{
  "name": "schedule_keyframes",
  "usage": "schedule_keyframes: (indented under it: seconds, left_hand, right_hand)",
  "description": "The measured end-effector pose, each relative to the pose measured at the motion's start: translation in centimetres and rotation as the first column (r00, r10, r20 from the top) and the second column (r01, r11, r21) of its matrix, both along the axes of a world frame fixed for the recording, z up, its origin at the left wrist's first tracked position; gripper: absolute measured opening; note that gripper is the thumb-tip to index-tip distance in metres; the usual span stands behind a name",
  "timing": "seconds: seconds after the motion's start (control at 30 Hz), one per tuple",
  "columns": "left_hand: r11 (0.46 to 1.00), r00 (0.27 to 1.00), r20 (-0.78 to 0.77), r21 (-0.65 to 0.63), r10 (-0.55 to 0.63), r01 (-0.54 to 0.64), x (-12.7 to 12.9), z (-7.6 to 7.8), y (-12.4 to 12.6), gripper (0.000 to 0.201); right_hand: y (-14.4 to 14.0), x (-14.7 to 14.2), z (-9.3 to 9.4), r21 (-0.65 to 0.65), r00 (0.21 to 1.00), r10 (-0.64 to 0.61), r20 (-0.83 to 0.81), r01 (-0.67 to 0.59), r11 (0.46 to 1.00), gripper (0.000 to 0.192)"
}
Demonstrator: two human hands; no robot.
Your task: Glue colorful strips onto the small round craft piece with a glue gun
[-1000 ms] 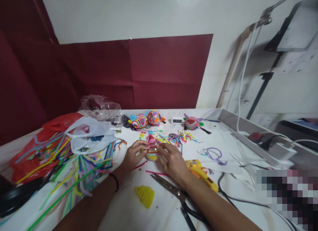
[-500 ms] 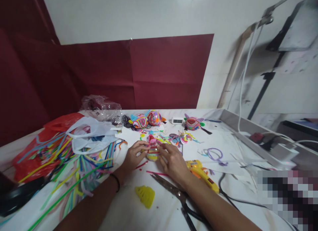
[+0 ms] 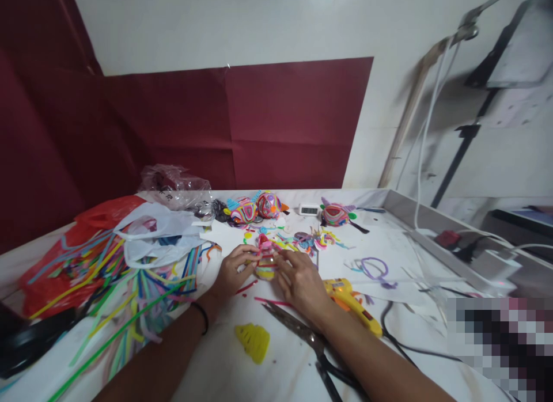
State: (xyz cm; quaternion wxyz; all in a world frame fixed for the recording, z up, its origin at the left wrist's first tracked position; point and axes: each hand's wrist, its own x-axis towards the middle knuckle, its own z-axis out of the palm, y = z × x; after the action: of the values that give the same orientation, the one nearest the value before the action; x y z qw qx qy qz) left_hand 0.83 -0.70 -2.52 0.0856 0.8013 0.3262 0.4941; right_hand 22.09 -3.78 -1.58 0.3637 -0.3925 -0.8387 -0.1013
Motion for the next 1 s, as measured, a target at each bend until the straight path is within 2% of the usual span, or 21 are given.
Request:
schedule_keyframes:
  seconds: [1.0]
  left_hand:
    - [1.0, 1.0, 0.017, 0.012, -0.015, 0.015, -0.01, -0.32, 0.17, 0.013]
  right_hand:
    - [-0.32, -0.07, 0.34, 0.002, 0.998, -0.027, 0.06, 0.027, 1.0, 0.034]
